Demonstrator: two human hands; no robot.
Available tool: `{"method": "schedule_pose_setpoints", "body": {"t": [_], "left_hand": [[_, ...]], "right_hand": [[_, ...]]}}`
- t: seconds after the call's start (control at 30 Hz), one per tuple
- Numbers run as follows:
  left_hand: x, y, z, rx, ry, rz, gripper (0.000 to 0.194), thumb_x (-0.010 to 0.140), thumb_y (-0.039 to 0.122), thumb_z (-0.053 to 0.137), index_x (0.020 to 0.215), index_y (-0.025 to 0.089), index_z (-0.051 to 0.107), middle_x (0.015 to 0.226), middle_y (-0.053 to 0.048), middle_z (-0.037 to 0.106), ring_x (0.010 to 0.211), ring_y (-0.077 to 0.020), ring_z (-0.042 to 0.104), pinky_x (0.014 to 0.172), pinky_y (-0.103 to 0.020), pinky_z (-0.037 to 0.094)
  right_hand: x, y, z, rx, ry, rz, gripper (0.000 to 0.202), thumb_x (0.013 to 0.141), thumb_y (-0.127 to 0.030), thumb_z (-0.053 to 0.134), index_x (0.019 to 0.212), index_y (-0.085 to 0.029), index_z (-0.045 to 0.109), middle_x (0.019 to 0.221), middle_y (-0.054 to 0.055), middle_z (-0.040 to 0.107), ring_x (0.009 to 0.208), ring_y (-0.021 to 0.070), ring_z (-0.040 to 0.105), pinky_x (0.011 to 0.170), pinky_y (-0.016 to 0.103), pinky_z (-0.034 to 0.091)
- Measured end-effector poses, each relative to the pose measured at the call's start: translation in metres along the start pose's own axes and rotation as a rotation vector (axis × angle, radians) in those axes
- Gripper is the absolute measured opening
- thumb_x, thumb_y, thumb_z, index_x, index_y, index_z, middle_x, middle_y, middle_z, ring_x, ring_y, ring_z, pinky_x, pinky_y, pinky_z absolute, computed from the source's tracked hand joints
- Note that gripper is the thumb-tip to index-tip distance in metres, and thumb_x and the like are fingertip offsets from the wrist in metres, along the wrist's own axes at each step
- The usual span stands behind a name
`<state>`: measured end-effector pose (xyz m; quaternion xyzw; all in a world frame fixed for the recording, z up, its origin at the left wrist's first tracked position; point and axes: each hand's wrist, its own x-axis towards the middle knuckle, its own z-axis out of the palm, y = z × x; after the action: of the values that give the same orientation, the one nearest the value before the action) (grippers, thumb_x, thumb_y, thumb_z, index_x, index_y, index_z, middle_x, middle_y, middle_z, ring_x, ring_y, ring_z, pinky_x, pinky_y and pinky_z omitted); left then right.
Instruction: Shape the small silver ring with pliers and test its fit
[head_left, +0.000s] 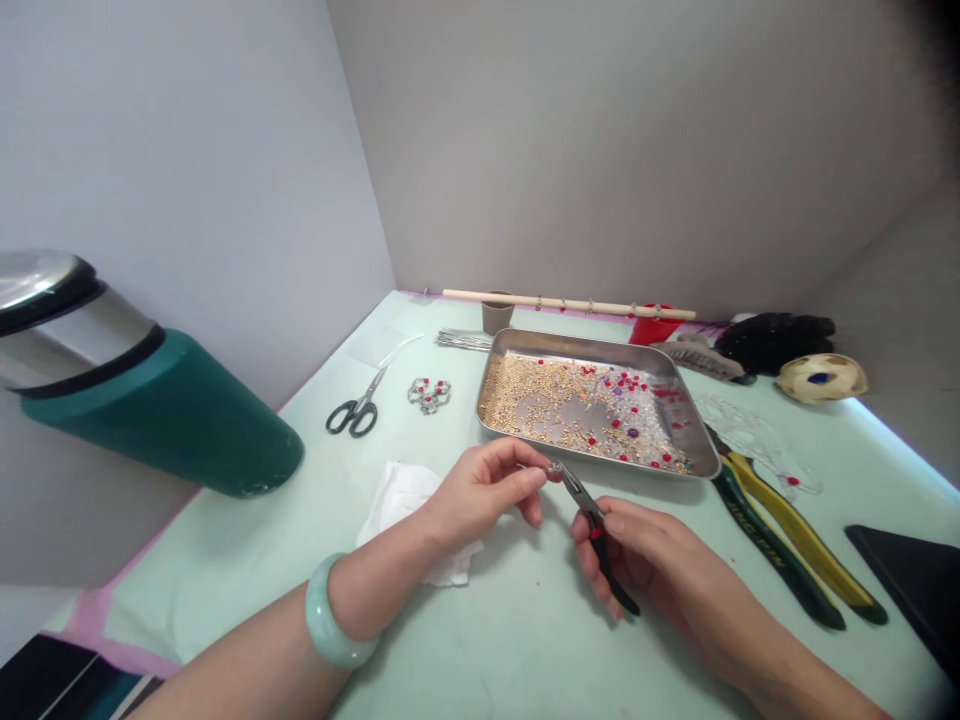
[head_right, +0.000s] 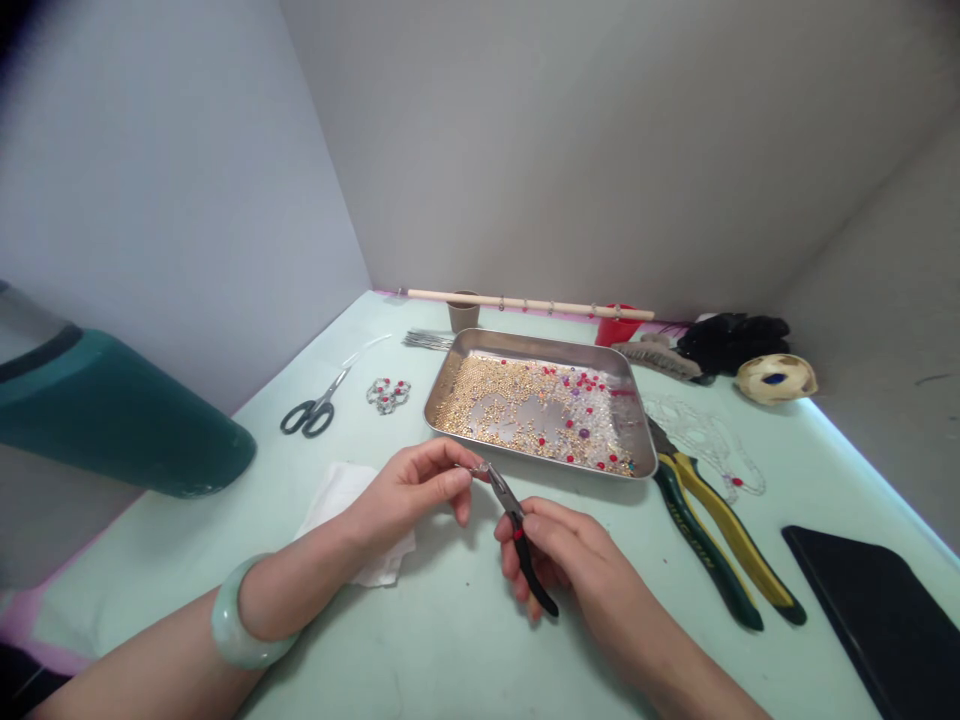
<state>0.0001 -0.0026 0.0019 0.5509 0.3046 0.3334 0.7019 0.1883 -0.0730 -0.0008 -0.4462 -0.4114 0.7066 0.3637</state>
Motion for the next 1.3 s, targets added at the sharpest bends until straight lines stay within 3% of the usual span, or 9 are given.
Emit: {"method": "schedule_pose_setpoints", "body": {"t": [0.17,0.47,0.67,0.83,1.0,1.17,1.3], "left_hand": [[0.000,0.002,0.001,0.014,0.039,-0.019,0.022,0.083,0.033,0.059,0.088,0.012,0.058,0.090,-0.008,0.065,0.055,-0.0066,0.057,0.058,-0.024,0.043],[0.000,0.004,0.003,0.052,0.076,-0.010,0.018,0.079,0.029,0.063,0.084,0.012,0.060,0.062,0.002,0.058,0.051,-0.0061,0.053,0.055,-0.021,0.041],[0.002,0.001,0.003,0.031,0.075,-0.014,0.019,0.074,0.027,0.067,0.080,0.012,0.058,0.063,0.001,0.057,0.049,-0.0062,0.053,0.052,-0.022,0.041],[0.002,0.000,0.002,-0.014,0.026,-0.015,0.035,0.072,0.026,0.070,0.103,0.014,0.058,0.079,0.000,0.058,0.049,-0.0058,0.053,0.051,-0.023,0.042],[-0.002,0.006,0.003,0.119,-0.031,-0.032,0.033,0.080,0.028,0.061,0.109,0.013,0.063,0.061,0.003,0.054,0.054,-0.0075,0.052,0.060,-0.025,0.044],[-0.001,0.006,0.003,0.153,0.001,0.029,0.030,0.078,0.028,0.062,0.104,0.016,0.066,0.090,-0.003,0.057,0.057,-0.0058,0.052,0.058,-0.025,0.047],[0.001,0.002,0.002,0.197,0.025,0.092,0.030,0.077,0.027,0.063,0.104,0.016,0.066,0.089,-0.003,0.053,0.057,-0.0058,0.052,0.055,-0.024,0.047]], "right_hand": [[0.000,0.002,0.001,-0.078,0.003,-0.024,0.032,0.092,-0.041,0.041,0.097,-0.014,0.058,0.084,0.007,0.062,0.072,0.0165,0.056,0.066,0.033,0.044],[-0.007,-0.002,0.008,-0.334,0.067,-0.120,0.031,0.094,-0.042,0.037,0.095,-0.018,0.056,0.080,0.002,0.059,0.070,0.0137,0.053,0.066,0.029,0.042],[-0.009,-0.002,0.009,-0.534,0.120,-0.190,0.030,0.095,-0.041,0.033,0.097,-0.020,0.055,0.078,0.001,0.059,0.070,0.0142,0.053,0.066,0.029,0.041],[-0.010,-0.003,0.010,-0.780,0.161,-0.259,0.030,0.095,-0.038,0.030,0.090,-0.020,0.054,0.073,0.000,0.055,0.066,0.0140,0.050,0.064,0.029,0.038],[-0.011,-0.006,0.011,-0.847,0.158,-0.282,0.027,0.095,-0.036,0.030,0.087,-0.021,0.051,0.073,-0.001,0.054,0.067,0.0137,0.050,0.064,0.028,0.037],[-0.011,-0.009,0.010,-0.865,0.149,-0.289,0.025,0.095,-0.036,0.030,0.088,-0.022,0.051,0.077,-0.001,0.056,0.071,0.0145,0.052,0.066,0.029,0.038],[-0.011,-0.008,0.010,-0.899,0.166,-0.283,0.024,0.095,-0.036,0.031,0.090,-0.022,0.050,0.079,-0.001,0.057,0.074,0.0150,0.053,0.068,0.030,0.039]]}}
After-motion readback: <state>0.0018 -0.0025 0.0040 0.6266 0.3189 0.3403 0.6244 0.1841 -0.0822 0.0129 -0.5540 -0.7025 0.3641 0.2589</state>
